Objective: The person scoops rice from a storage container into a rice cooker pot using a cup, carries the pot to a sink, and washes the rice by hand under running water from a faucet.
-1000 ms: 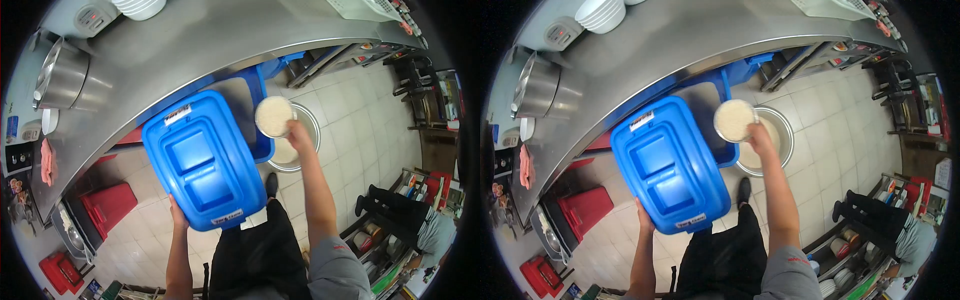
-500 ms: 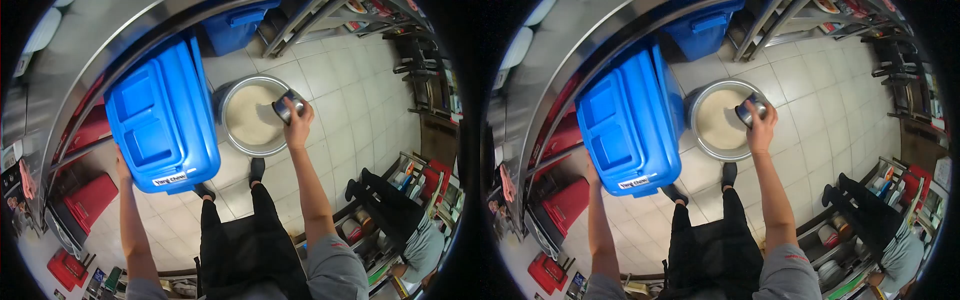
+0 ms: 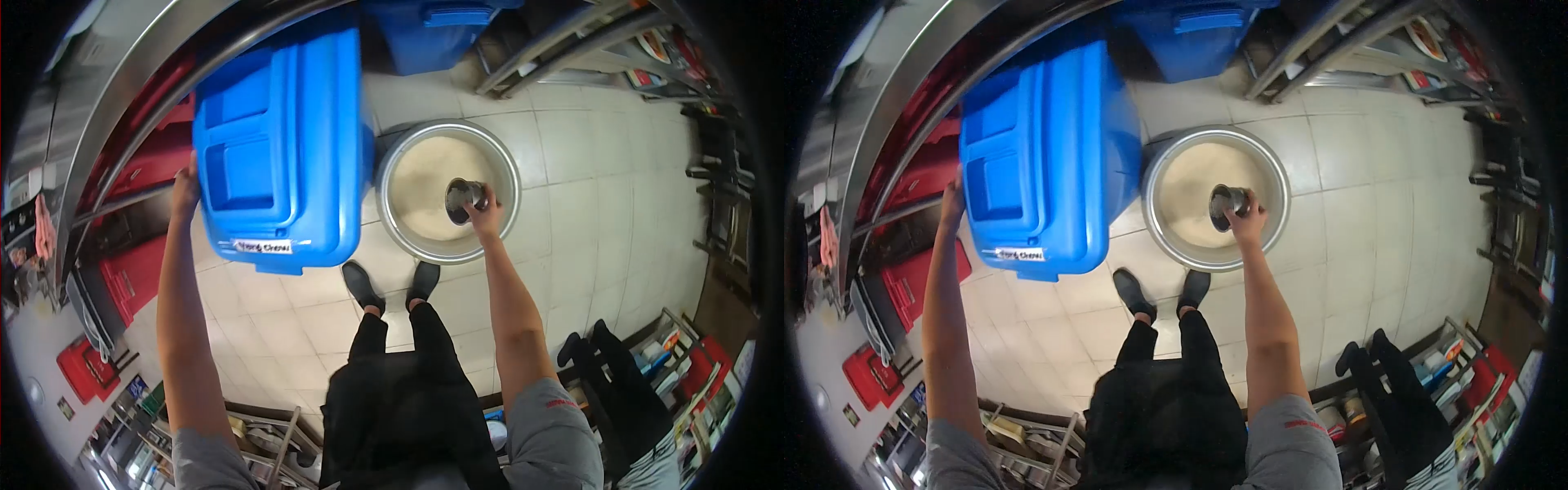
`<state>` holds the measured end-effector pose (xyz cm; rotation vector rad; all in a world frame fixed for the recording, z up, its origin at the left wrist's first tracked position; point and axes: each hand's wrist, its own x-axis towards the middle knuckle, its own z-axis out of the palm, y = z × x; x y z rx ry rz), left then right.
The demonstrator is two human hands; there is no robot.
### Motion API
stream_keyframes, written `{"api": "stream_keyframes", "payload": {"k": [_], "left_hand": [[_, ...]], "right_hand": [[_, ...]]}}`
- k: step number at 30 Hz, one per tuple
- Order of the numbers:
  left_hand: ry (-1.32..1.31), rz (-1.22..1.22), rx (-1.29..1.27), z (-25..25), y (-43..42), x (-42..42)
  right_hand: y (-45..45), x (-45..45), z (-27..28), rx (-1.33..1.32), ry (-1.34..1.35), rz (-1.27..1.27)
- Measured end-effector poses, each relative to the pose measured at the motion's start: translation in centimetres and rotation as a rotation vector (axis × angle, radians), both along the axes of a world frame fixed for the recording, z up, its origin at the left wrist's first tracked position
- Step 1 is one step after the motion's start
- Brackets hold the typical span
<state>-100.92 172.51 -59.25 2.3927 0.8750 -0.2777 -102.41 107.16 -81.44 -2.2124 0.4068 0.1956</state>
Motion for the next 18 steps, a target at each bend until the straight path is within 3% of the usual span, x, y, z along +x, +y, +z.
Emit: {"api": "stream_keyframes", "payload": {"k": [2,3,6,7,8,9,10,11,13,18], "left_hand": [[-0.215,-0.048,-0.151,-3.1,2.9,0.1],[-0.180,-0.014,-0.207,-0.5,-0.2,1.0],[-0.139,0.091,-0.306,2.4,-4.4,0.4],[-0.220,0.123,-0.310,2.3,-5.0,-0.8],[-0.304,0.069,-0.471,1.8,-5.5,-3.0],[-0.299,0.173,-0.680,3.3,-8.1,-4.8],[-0.338,0.212,-0.484,3.1,-9.5,-7.4],[-0.303,0.243,-0.475,3.5,-10.4,-9.6],[-0.394,0.314,-0.408,1.6,-11.6,-12.8],[-0.398,0.527,-0.326,2.6,-14.0,-10.6]], "right_hand": [[2.2,0.5,0.4,0.043,0.298,-0.060],[3.4,0.6,0.9,0.056,0.451,-0.085],[9.5,-1.5,3.8,0.739,0.211,0.107],[13.9,-1.6,11.9,0.887,0.205,0.081],[17.1,-1.7,18.0,0.885,0.285,0.148],[19.9,-2.9,20.4,0.885,0.167,0.174],[22.7,-4.1,22.8,0.881,0.049,0.199],[25.1,-5.1,24.7,0.815,-0.150,0.167],[26.6,-5.6,24.0,0.707,-0.123,0.094],[27.7,-3.0,24.4,0.515,-0.168,0.055]]}}
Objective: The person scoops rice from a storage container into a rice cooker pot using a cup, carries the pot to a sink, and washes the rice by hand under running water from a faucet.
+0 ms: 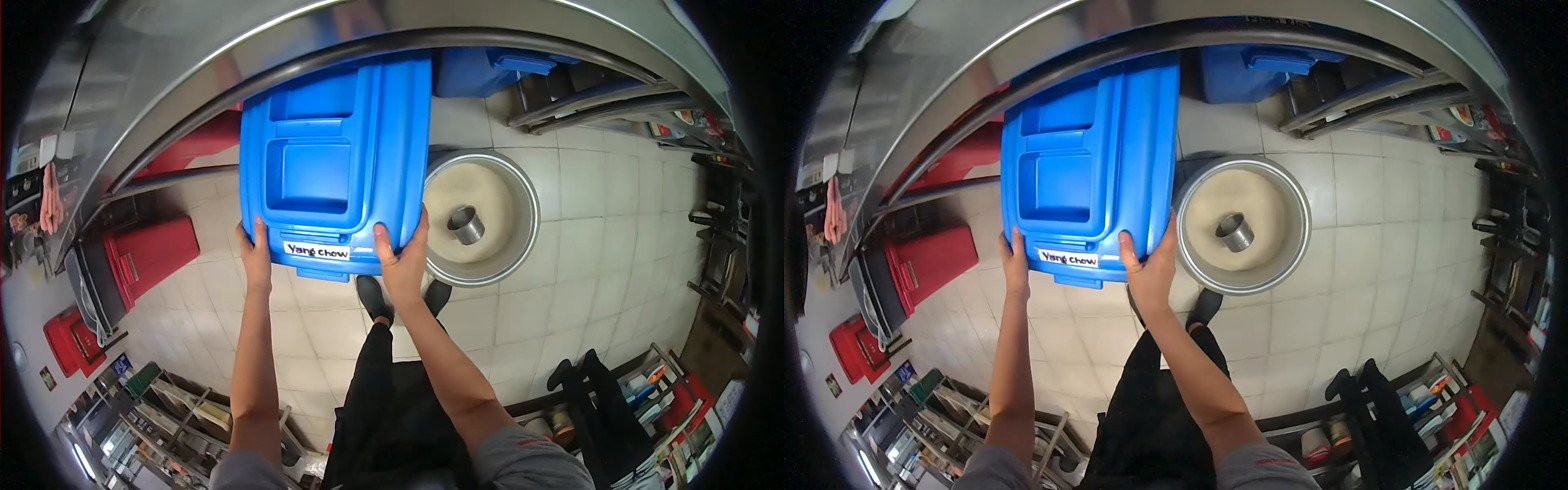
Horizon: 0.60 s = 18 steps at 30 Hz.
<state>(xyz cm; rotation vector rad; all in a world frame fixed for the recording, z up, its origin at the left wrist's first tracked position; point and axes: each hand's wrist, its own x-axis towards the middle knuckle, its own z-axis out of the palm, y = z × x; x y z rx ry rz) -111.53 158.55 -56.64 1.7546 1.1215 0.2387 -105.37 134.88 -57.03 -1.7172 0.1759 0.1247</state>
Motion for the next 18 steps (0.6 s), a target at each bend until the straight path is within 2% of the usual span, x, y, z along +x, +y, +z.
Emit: {"api": "stream_keyframes", "payload": {"k": [5,8,10,12,13,14,16,17,18], "left_hand": [[-0.061,0.031,-0.021,-0.5,1.1,3.5],[-0.127,0.017,-0.040,-0.7,2.8,8.6],[-0.174,-0.015,-0.066,-1.1,4.7,12.7],[-0.210,0.004,-0.077,-1.7,5.7,16.9],[-0.175,0.117,-0.073,-3.5,6.8,18.5],[-0.329,-0.113,-0.149,-2.7,6.7,19.3],[-0.323,-0.121,-0.295,-1.6,5.8,20.7],[-0.441,-0.102,-0.412,-3.3,5.9,20.1],[-0.560,-0.080,-0.528,-6.2,6.2,18.9]], "right_hand": [[1.0,5.2,0.4,-0.018,-0.010,0.015],[1.9,10.1,0.0,-0.080,0.038,0.040],[3.2,13.9,-0.3,-0.060,-0.035,0.034],[3.5,18.6,-2.7,-0.173,-0.090,0.057],[2.9,21.0,-2.7,-0.085,-0.061,0.122],[1.9,22.6,-2.6,0.005,-0.036,0.184],[-0.7,21.8,-3.7,0.193,0.046,0.085],[-2.4,21.3,-4.4,0.285,0.090,0.034],[-4.9,20.0,-6.4,-0.040,-0.031,0.076]]}}
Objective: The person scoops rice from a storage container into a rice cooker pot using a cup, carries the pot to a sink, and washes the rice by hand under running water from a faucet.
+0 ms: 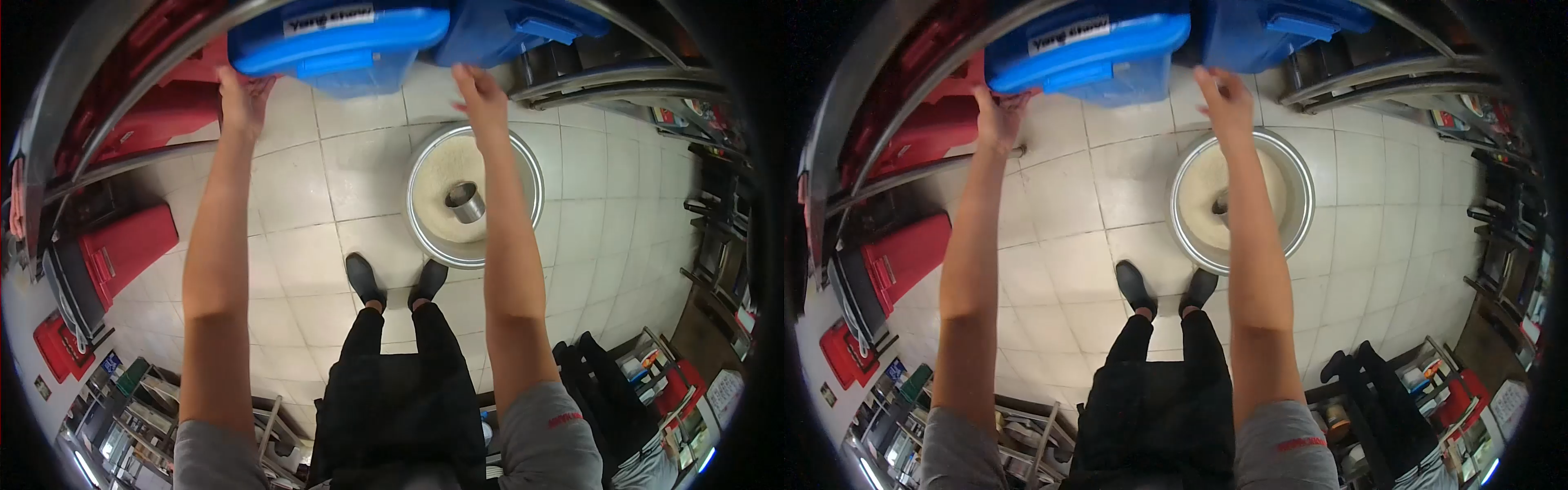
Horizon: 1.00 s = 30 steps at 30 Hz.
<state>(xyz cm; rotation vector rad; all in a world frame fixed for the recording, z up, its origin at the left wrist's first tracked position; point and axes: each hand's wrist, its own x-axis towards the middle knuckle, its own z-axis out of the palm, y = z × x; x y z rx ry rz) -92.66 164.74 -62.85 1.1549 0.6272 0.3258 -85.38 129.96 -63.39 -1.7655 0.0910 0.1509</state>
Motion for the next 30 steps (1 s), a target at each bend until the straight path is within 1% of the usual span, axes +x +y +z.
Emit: {"api": "stream_keyframes", "payload": {"k": [1,2,3,4,5,6,7,8,9,10,11,12,13,15,16,17,18,19,20,21,22,23,24,25,26,27,28,29,30], "left_hand": [[-0.111,0.016,-0.122,-3.1,-0.1,-1.1],[0.046,0.255,-0.120,-6.1,-2.4,-1.9],[0.158,0.192,-0.020,-10.9,-3.9,-3.8],[0.317,-0.012,0.002,-13.9,-6.4,-5.8],[0.231,-0.076,0.053,-17.8,-9.7,-8.0],[0.394,-0.154,0.127,-21.7,-12.4,-9.2],[0.469,-0.314,0.697,-26.0,-15.3,-10.3],[0.571,-0.461,0.724,-26.0,-18.4,-10.9],[0.487,-0.504,0.960,-29.1,-21.1,-11.8],[0.394,-0.543,1.194,-32.5,-23.1,-12.3],[0.512,-0.674,1.026,-32.1,-24.3,-11.3],[0.623,-0.799,0.844,-30.0,-25.3,-9.9],[0.729,-0.917,0.652,-28.6,-25.9,-9.2],[0.817,-0.881,0.615,-28.0,-25.7,-10.3],[0.852,-0.850,0.601,-28.2,-25.3,-10.6],[0.831,-0.834,0.650,-27.6,-24.1,-12.2],[0.819,-0.815,0.677,-28.4,-22.8,-15.6],[0.802,-0.787,0.713,-27.8,-21.0,-18.5],[0.863,-0.773,0.625,-25.1,-19.2,-21.6],[0.865,-0.706,0.625,-22.9,-17.6,-25.8],[0.946,-0.649,0.582,-19.6,-16.0,-29.5],[0.954,-0.563,0.549,-15.8,-14.5,-33.3],[0.885,-0.444,0.439,-14.0,-12.7,-38.2],[0.812,-0.307,0.321,-9.5,-11.6,-41.7],[0.903,-0.238,0.257,-1.0,-11.0,-42.6],[0.860,-0.112,0.315,2.6,-10.2,-45.9],[0.901,-0.039,0.339,8.6,-9.5,-47.4],[0.920,0.044,0.332,15.1,-8.9,-48.8],[0.941,0.126,0.313,20.0,-8.5,-50.6]], "right_hand": [[-3.1,-1.4,-3.6,-0.318,-0.135,0.037],[-6.6,-3.0,-10.7,-0.238,-0.284,-0.034],[-9.4,-5.6,-14.1,-0.386,-0.146,-0.059],[-12.5,-8.4,-17.4,-0.624,-0.112,0.058],[-15.1,-10.4,-20.3,-0.838,0.126,0.226],[-19.5,-13.7,-25.9,-0.903,-0.119,0.298],[-22.5,-15.6,-27.8,-1.077,-0.052,0.184],[-25.2,-16.8,-29.2,-1.246,0.015,0.064],[-28.2,-16.8,-28.8,-1.248,0.152,-0.013],[-26.4,-17.9,-26.0,-1.401,0.321,-0.428],[-29.4,-19.3,-28.5,-1.322,0.434,-0.470],[-33.0,-20.0,-31.4,-1.242,0.543,-0.509],[-33.9,-20.0,-31.8,-1.025,0.576,-0.488],[-34.9,-21.5,-30.6,-0.601,0.652,-0.424],[-34.4,-21.8,-29.2,-0.588,0.676,-0.377],[-33.2,-22.3,-27.8,-0.570,0.695,-0.329],[-32.2,-23.5,-25.7,-0.555,0.722,-0.276],[-31.5,-25.2,-24.2,-0.508,0.628,-0.258],[-30.8,-27.1,-22.7,-0.453,0.537,-0.236],[-28.7,-28.3,-19.3,-0.490,0.519,-0.187],[-26.5,-29.1,-15.6,-0.520,0.492,-0.138],[-25.2,-30.1,-12.8,-0.591,0.502,-0.045],[-23.8,-30.7,-9.9,-0.661,0.494,0.039],[-21.6,-31.2,-5.8,-0.646,0.375,0.097],[-20.0,-31.7,-3.3,-0.703,0.307,0.193],[-18.1,-31.9,0.0,-0.697,0.270,0.263],[-14.2,-31.3,6.8,-0.685,0.304,0.296],[-11.8,-31.7,10.2,-0.678,0.260,0.347],[-9.4,-32.0,12.9,-0.678,0.220,0.400]]}}
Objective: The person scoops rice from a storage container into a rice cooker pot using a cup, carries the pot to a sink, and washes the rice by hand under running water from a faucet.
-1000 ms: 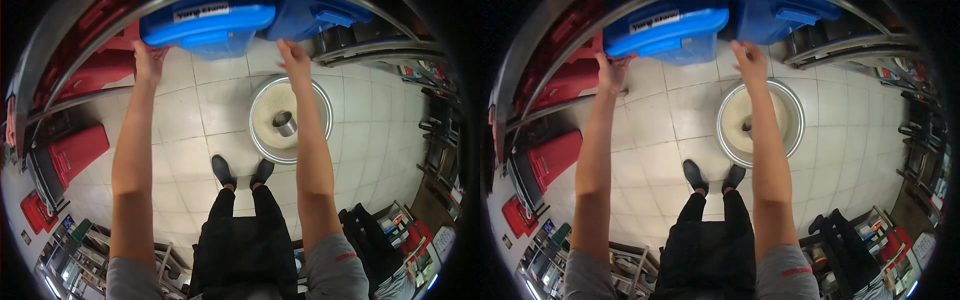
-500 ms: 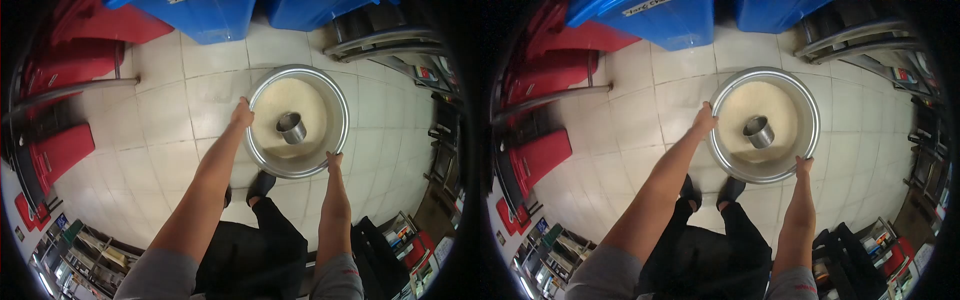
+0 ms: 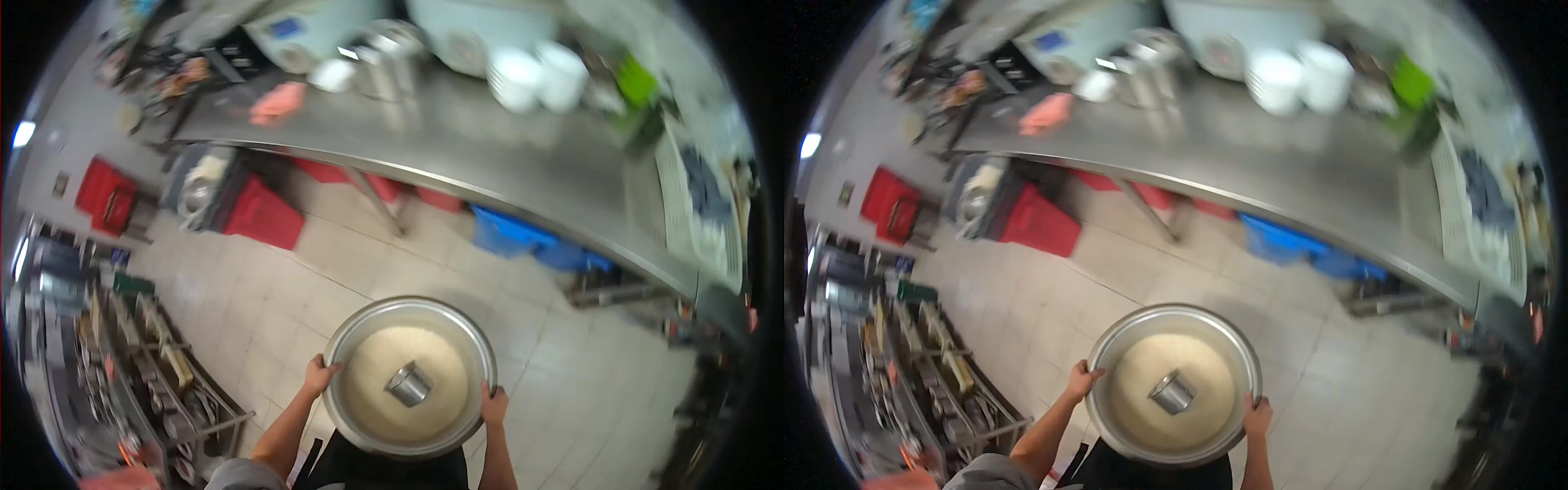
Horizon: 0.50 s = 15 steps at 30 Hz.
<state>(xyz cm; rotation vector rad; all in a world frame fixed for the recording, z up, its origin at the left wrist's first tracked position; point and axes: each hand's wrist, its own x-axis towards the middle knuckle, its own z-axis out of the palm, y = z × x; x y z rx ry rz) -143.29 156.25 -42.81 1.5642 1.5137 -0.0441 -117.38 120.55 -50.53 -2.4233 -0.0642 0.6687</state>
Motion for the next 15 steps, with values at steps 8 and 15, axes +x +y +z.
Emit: {"api": "stream_keyframes", "payload": {"k": [8,15], "left_hand": [[-0.428,0.705,0.148,14.8,4.6,-17.1],[-0.558,0.883,0.240,22.2,11.5,-29.9]], "right_hand": [[27.6,-1.9,13.5,0.253,-0.106,0.354],[48.8,-10.5,28.9,0.285,-0.223,0.709]]}}
